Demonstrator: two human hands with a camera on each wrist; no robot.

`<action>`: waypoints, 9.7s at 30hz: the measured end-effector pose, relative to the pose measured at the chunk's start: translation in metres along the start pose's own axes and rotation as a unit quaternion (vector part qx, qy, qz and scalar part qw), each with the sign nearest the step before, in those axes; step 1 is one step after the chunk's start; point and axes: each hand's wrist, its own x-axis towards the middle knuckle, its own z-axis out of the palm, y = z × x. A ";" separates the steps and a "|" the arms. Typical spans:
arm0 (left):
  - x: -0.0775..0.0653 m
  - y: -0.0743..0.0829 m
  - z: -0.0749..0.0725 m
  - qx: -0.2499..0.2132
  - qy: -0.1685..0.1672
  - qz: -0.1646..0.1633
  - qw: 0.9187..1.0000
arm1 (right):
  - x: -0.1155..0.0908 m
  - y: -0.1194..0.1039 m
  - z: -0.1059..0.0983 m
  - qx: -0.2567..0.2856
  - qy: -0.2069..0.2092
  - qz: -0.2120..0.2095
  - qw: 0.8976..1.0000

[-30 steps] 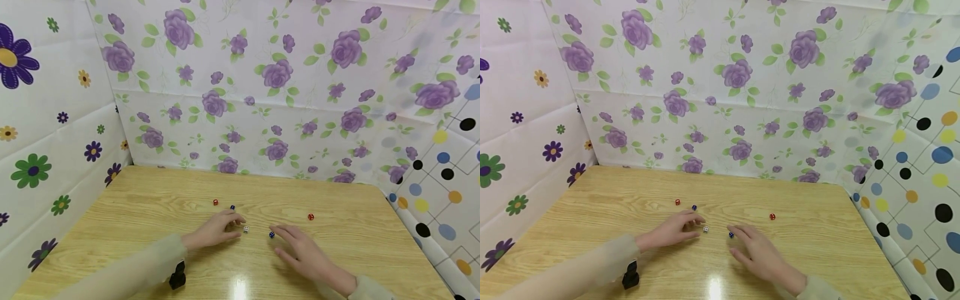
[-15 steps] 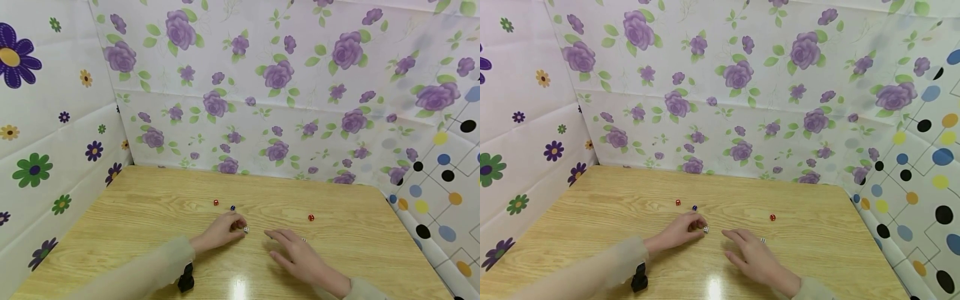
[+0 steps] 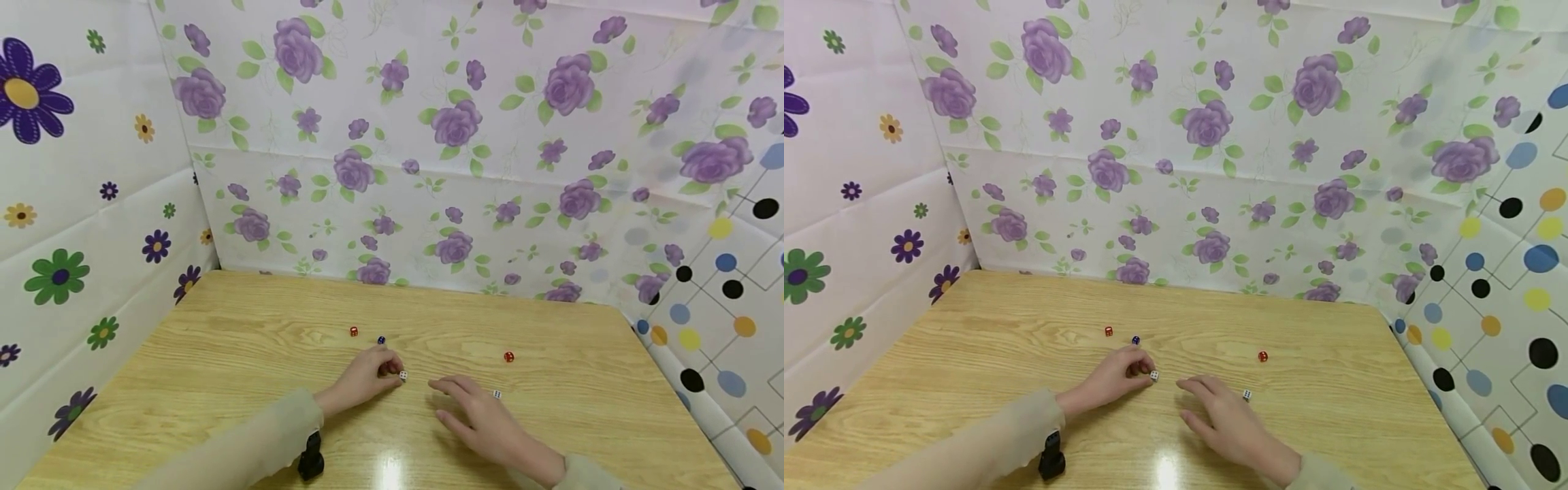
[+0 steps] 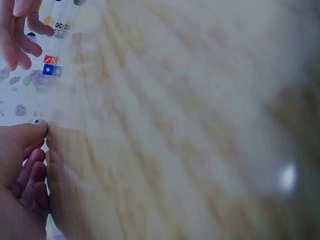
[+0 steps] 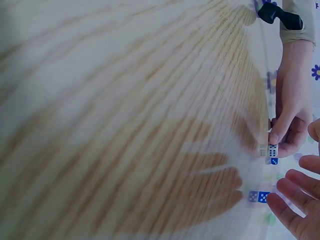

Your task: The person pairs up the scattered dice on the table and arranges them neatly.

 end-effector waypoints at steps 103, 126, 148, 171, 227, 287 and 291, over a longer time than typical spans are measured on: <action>-0.048 0.031 0.002 -0.033 0.019 -0.056 0.998 | 0.037 -0.027 0.042 0.164 -0.043 0.078 0.982; -0.051 0.030 0.005 -0.041 0.028 -0.055 0.997 | 0.039 -0.023 0.031 0.165 -0.068 0.067 0.982; -0.051 0.029 0.008 -0.042 0.026 -0.058 0.997 | -0.012 0.088 -0.057 0.073 -0.061 0.051 0.994; -0.051 0.029 0.007 -0.041 0.016 -0.069 0.997 | -0.024 0.108 -0.039 0.145 -0.061 0.100 0.982; -0.050 0.032 0.007 -0.027 0.023 -0.061 0.998 | 0.008 0.019 0.014 0.194 -0.034 0.114 0.974; -0.047 0.041 0.009 0.030 0.032 -0.064 0.997 | 0.020 -0.011 0.034 0.210 -0.020 0.133 0.968; -0.046 0.041 0.008 0.030 0.029 -0.062 0.997 | 0.020 -0.011 0.034 0.212 -0.020 0.136 0.968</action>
